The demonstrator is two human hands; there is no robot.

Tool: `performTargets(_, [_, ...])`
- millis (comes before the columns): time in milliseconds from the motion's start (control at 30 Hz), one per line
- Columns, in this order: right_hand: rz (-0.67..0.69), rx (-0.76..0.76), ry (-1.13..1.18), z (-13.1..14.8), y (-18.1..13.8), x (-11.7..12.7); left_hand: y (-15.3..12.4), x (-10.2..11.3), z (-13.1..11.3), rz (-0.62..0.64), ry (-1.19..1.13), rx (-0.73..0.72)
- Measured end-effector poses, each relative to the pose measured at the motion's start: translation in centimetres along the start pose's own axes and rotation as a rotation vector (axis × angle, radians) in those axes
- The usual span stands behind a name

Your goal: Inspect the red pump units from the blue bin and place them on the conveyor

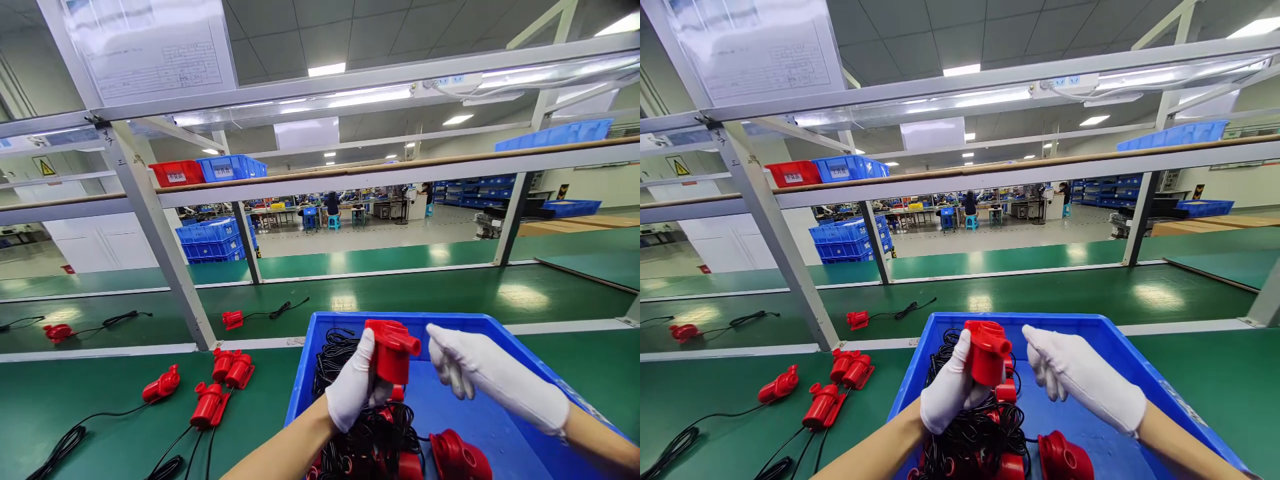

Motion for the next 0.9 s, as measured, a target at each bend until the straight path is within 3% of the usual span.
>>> performTargets(100, [0.061,0.027,0.184,2.9,-1.3,-0.7,-0.8,0.4,-1.9,-0.139,0.225,-0.239])
performTargets(200, [0.11,0.121,0.126,4.2,-2.0,-1.5,-1.5,0.2,-3.0,-0.211,0.384,-0.429])
performTargets(333, [0.13,0.369,0.017,5.1,-2.9,-0.8,-2.0,-0.2,-3.7,-0.298,0.558,-0.583])
performTargets(467, [0.021,0.48,-0.177,5.9,-3.2,2.9,-2.5,0.7,-3.9,-0.489,0.732,-0.512])
performTargets(567, [-0.238,0.456,-0.299,7.9,-2.4,9.4,-2.5,1.5,-3.3,-0.548,0.789,-0.393])
performTargets(700, [-0.693,0.438,-0.62,12.8,-0.4,19.3,-1.3,0.3,-1.2,-0.342,0.929,-0.278])
performTargets(767, [-0.84,0.447,-0.904,15.4,1.9,21.3,-0.5,-0.5,0.3,-0.194,0.985,-0.222])
performTargets(833, [-0.794,0.423,-1.145,16.4,6.3,20.5,0.2,-1.0,2.0,-0.052,1.046,-0.169])
performTargets(900, [-0.563,0.326,-1.246,15.1,12.2,17.4,1.0,-1.2,3.9,0.088,1.151,-0.1])
Point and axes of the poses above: each hand's wrist, its own y-axis towards the middle knuckle, its own x-axis out of the back of the hand, z = x × y, the point moved 8 cm from there along y, towards the middle knuckle, and after that the axes turned 5 degrees about y, right-handed, at the moved point
